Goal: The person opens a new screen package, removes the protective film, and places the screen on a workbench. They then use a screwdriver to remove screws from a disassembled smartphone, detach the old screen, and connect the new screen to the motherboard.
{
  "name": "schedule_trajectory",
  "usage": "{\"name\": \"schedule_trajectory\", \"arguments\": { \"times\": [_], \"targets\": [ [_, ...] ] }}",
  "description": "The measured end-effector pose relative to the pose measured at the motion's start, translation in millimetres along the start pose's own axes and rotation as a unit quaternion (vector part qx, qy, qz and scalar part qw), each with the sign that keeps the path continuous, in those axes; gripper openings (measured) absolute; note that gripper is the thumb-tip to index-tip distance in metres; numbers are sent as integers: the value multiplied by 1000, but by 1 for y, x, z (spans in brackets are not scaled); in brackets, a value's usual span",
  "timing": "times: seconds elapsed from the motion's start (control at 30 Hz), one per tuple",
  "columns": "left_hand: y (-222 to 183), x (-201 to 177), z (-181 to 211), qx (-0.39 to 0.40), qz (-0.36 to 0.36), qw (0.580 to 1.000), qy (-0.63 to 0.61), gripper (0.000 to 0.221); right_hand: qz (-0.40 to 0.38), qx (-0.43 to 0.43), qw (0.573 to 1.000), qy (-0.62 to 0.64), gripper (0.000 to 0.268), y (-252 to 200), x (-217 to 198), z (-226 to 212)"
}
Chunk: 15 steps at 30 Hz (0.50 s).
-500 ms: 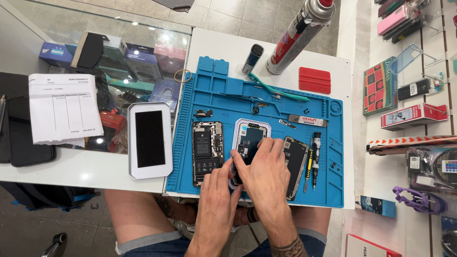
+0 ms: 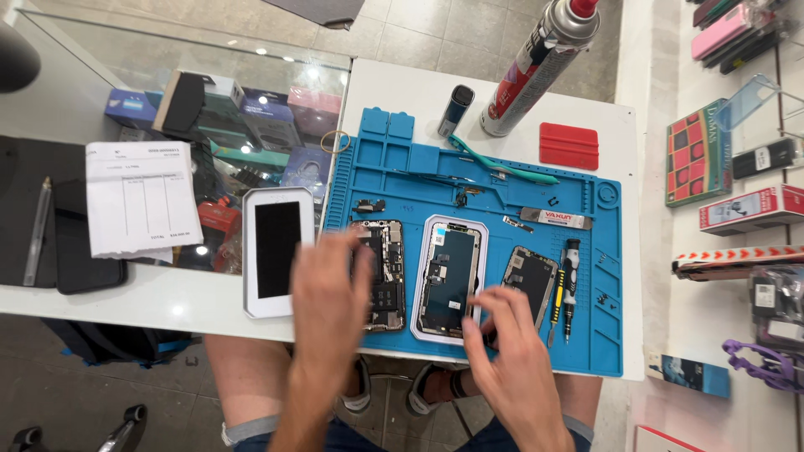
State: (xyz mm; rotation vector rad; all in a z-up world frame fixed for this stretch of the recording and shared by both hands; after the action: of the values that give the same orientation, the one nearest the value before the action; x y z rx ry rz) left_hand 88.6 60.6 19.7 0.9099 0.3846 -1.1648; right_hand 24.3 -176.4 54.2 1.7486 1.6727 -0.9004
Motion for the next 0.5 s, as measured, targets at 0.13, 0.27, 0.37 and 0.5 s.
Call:
{"name": "schedule_trajectory", "arguments": {
  "times": [0.13,0.27,0.37,0.5],
  "targets": [
    [54,7,-31,-11,-50,993,103,46,-18,3,999,30,24,-16,7,23],
    [69,27,-55,27,-114,989,89,28,-36,13,996,77,24,-21,17,38],
    [69,25,-51,11,-113,993,17,13,-4,-20,994,106,22,-15,15,28],
    [65,7,-21,-23,-85,993,-77,13,5,-77,990,118,19,5,8,7]
  ]
}}
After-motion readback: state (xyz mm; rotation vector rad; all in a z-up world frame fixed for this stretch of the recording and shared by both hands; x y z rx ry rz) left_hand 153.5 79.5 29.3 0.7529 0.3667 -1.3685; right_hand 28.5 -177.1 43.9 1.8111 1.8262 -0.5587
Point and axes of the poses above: each hand's wrist, its own y-axis towards the middle knuckle, its own x-axis out of the palm, z = x × y, the point moved 1 cm from there along y, towards the middle knuckle, and after that the axes turned 6 degrees about z, right-handed, at the moved point
